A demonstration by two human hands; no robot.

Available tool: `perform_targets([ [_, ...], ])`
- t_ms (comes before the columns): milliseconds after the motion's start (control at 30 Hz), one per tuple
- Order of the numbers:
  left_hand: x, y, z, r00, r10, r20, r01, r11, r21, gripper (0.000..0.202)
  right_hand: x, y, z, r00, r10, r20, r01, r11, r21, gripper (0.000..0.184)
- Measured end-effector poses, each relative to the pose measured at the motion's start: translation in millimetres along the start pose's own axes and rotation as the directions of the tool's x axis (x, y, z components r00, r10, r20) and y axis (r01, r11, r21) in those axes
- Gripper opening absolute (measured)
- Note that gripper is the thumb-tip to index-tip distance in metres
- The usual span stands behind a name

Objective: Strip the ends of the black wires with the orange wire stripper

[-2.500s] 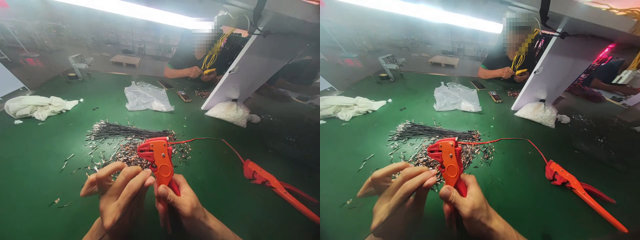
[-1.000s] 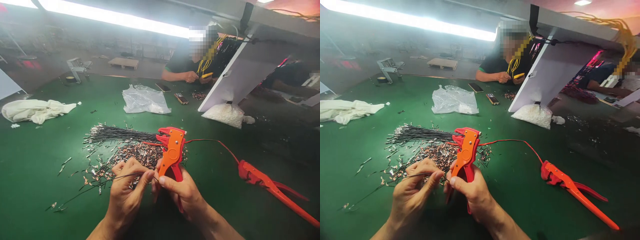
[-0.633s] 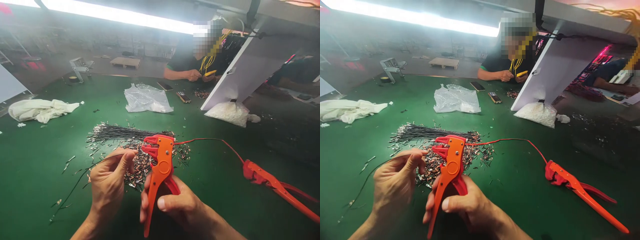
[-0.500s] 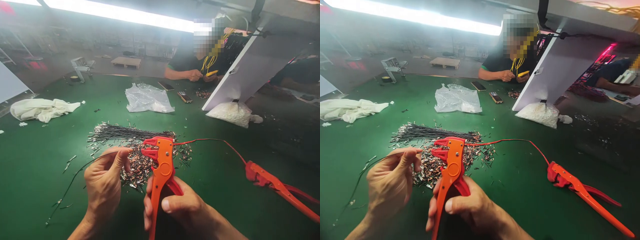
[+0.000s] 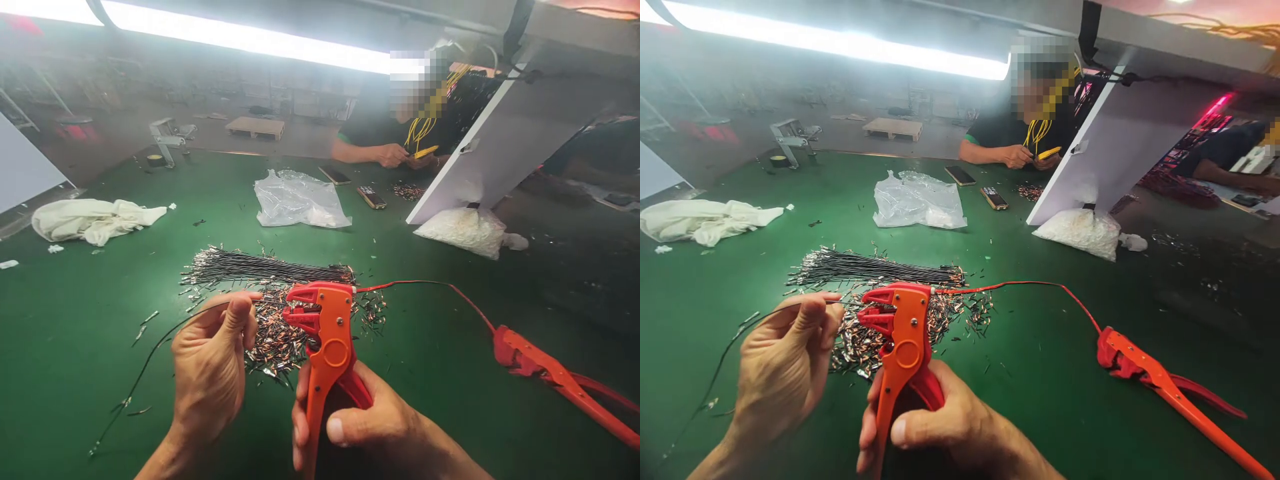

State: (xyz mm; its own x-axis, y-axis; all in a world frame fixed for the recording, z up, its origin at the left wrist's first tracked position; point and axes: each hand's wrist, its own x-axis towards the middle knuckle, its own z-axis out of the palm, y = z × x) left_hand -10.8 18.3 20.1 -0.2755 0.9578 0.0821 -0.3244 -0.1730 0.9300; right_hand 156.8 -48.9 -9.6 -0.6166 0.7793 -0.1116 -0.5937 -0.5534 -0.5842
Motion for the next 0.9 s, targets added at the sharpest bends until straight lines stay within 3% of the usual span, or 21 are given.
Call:
perform_targets([
  [267, -2.6, -0.7, -0.9, 0.999, -0.033, 0.033, 0.032, 0.999, 0.018, 0.032, 0.4, 6.0, -0.6, 1.0, 0.005, -0.004, -0.005, 1.0, 0.013, 0.041],
  [900, -3.4, -3.4, -4.0, 0.996, -0.092, 0.005, 0.092, 0.995, 0.043, 0.03, -1.5, -7.2, 9.4, 0.999, 0.039, 0.019, -0.036, 0.992, -0.117, 0.036],
])
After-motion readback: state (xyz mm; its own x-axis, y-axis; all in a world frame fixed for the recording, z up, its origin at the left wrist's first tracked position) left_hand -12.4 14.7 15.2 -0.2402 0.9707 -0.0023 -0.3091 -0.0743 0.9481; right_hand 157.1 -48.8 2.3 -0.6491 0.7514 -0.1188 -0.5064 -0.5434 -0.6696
